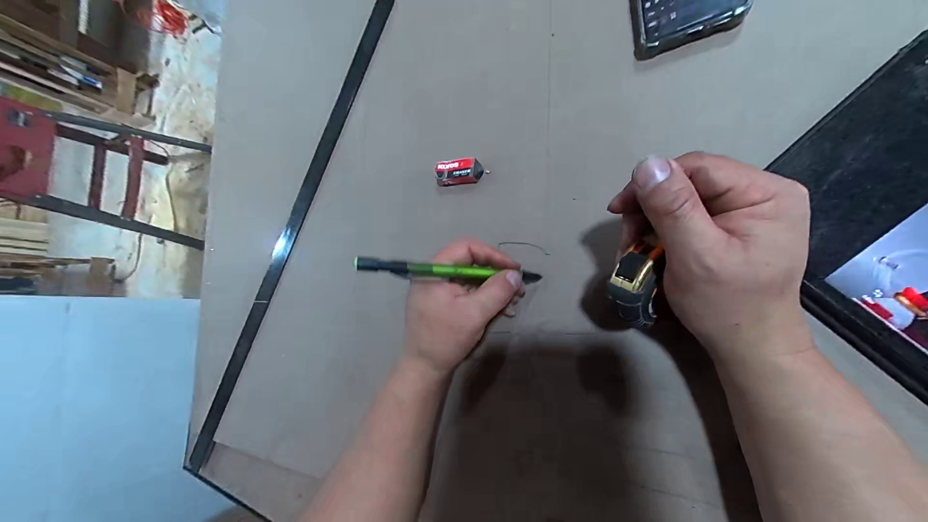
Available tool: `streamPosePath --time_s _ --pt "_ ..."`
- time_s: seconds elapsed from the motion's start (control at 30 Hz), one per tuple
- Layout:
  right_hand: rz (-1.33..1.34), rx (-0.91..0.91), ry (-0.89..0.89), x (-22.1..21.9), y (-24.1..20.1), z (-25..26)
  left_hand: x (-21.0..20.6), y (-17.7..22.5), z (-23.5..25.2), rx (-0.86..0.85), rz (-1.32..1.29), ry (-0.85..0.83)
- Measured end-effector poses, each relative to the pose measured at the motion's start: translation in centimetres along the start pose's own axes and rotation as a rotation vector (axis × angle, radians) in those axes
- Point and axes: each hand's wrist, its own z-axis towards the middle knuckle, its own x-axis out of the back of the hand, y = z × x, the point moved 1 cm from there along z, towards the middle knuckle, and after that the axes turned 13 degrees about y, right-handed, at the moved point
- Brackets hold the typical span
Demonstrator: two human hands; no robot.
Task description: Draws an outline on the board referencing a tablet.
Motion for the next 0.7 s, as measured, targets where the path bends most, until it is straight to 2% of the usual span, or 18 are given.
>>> streamPosePath --time_s 0.2,0.33,0.5,0.57,0.7 --pt "-0.079 -0.001 -0.043 0.0 0.1 0.1 -1.2 -0.3 3.3 -0.114 0.029 -0.050" --pt "-0.047 -0.017 -0.088 0.3 0.0 0.4 -0.3 -0.2 2.6 -0.206 0.038 -0.272" --pt "-0.038 -0.007 -0.082 0.3 0.1 0.5 -0.2 0.0 1.3 -0.179 -0.004 -0.439" --pt "-0.026 -0.008 -0.076 0.2 0.1 0.4 -0.2 0.0 1.1 -0.167 0.022 -0.383" --pt "-0.019 -0.023 -0.075 0.3 0.1 0.4 -0.8 -0.2 1.4 -0.148 0.019 -0.119"
